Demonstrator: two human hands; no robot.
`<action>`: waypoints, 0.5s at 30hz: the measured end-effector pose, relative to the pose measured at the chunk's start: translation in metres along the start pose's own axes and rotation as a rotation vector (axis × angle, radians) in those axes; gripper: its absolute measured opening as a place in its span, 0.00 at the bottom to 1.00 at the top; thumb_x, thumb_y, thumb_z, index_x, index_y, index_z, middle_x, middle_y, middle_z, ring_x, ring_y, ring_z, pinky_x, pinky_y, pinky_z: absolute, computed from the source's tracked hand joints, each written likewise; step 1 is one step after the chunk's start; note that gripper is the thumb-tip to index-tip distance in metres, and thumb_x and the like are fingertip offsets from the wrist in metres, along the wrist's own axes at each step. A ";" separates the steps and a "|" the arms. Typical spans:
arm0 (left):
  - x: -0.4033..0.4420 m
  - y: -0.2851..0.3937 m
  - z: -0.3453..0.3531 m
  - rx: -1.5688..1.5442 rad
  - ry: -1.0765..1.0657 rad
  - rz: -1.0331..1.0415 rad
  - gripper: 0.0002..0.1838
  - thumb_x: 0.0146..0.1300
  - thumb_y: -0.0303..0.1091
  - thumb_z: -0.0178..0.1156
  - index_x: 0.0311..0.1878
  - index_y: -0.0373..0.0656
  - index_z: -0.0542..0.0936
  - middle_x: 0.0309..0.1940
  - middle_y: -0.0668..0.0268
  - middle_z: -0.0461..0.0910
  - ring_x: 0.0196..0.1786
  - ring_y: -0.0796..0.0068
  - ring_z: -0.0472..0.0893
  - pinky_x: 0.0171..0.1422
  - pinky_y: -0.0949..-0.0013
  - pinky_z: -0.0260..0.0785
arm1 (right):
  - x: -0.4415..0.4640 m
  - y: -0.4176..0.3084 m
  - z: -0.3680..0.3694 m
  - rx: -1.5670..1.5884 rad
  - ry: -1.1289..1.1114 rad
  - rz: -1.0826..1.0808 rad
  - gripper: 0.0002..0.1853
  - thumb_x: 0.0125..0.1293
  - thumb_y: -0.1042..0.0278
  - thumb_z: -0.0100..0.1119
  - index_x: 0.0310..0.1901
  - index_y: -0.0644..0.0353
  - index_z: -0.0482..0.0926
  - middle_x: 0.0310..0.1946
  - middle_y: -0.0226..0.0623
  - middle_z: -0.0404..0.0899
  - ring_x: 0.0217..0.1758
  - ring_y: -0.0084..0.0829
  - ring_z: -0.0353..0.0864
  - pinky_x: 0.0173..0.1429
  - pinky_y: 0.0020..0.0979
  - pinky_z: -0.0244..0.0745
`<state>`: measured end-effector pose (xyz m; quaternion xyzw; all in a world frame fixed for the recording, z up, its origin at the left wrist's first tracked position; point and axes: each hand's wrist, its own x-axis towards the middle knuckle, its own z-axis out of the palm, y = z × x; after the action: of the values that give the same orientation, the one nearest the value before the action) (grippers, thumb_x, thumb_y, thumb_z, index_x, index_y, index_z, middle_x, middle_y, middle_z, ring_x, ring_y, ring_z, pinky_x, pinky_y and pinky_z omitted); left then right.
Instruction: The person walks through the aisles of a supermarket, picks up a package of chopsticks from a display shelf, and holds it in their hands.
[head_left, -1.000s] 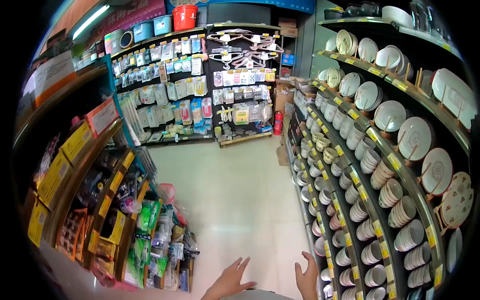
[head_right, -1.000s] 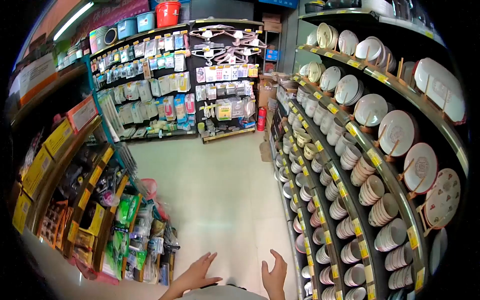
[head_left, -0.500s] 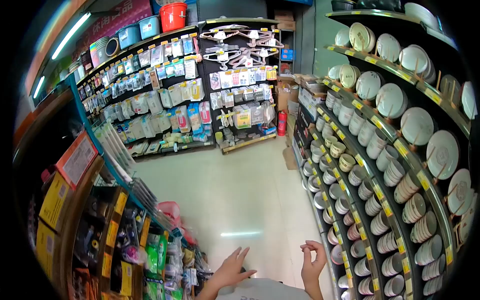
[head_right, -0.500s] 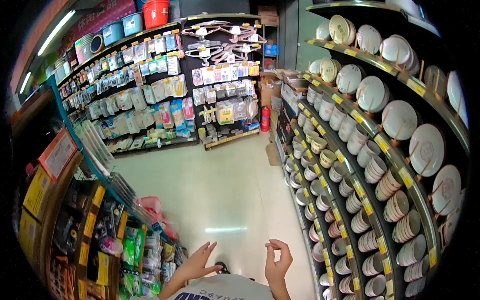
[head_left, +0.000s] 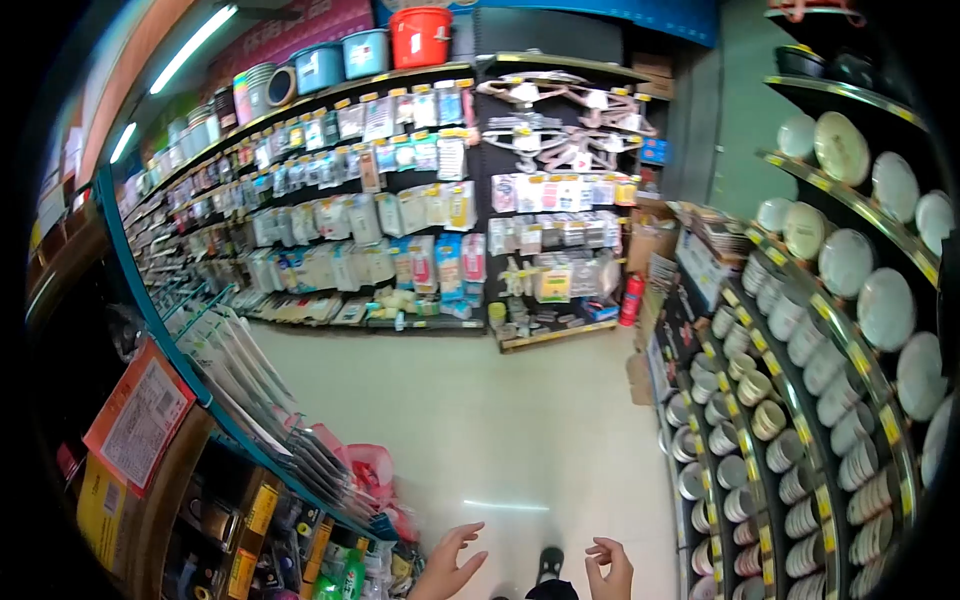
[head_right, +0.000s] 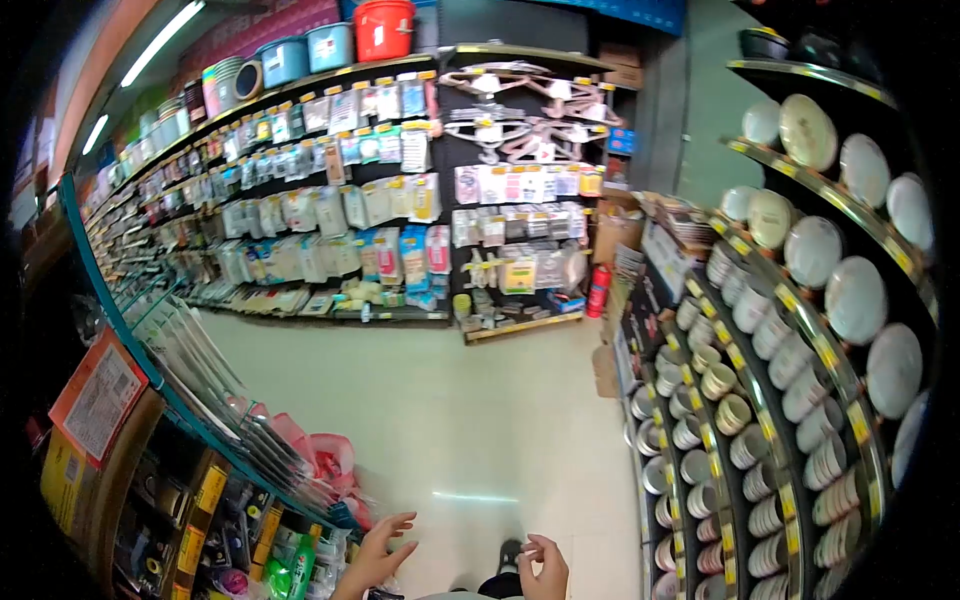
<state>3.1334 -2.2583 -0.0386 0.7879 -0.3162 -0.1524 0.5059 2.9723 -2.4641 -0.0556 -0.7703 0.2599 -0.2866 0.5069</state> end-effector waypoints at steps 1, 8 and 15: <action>0.008 -0.009 -0.004 -0.001 0.023 -0.020 0.27 0.59 0.30 0.63 0.63 0.40 0.69 0.56 0.57 0.72 0.57 0.65 0.75 0.59 0.65 0.69 | 0.012 0.002 0.007 -0.008 -0.031 0.012 0.16 0.66 0.70 0.55 0.54 0.63 0.73 0.38 0.39 0.79 0.39 0.28 0.76 0.46 0.29 0.72; 0.096 -0.037 -0.032 -0.232 0.120 -0.155 0.24 0.63 0.32 0.58 0.63 0.37 0.68 0.57 0.55 0.72 0.59 0.64 0.73 0.62 0.65 0.65 | 0.165 0.014 0.062 -0.012 -0.142 -0.174 0.18 0.57 0.79 0.58 0.51 0.66 0.71 0.38 0.40 0.80 0.34 0.27 0.78 0.44 0.28 0.73; 0.207 -0.020 -0.073 -0.541 0.337 -0.146 0.20 0.65 0.28 0.53 0.61 0.38 0.71 0.56 0.63 0.74 0.58 0.74 0.72 0.61 0.71 0.64 | 0.315 0.005 0.095 0.013 -0.236 -0.260 0.20 0.57 0.78 0.58 0.53 0.64 0.71 0.40 0.40 0.78 0.35 0.28 0.77 0.45 0.30 0.73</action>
<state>3.3371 -2.3364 -0.0080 0.6595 -0.1190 -0.1342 0.7300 3.2597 -2.6233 -0.0344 -0.8225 0.0950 -0.2589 0.4975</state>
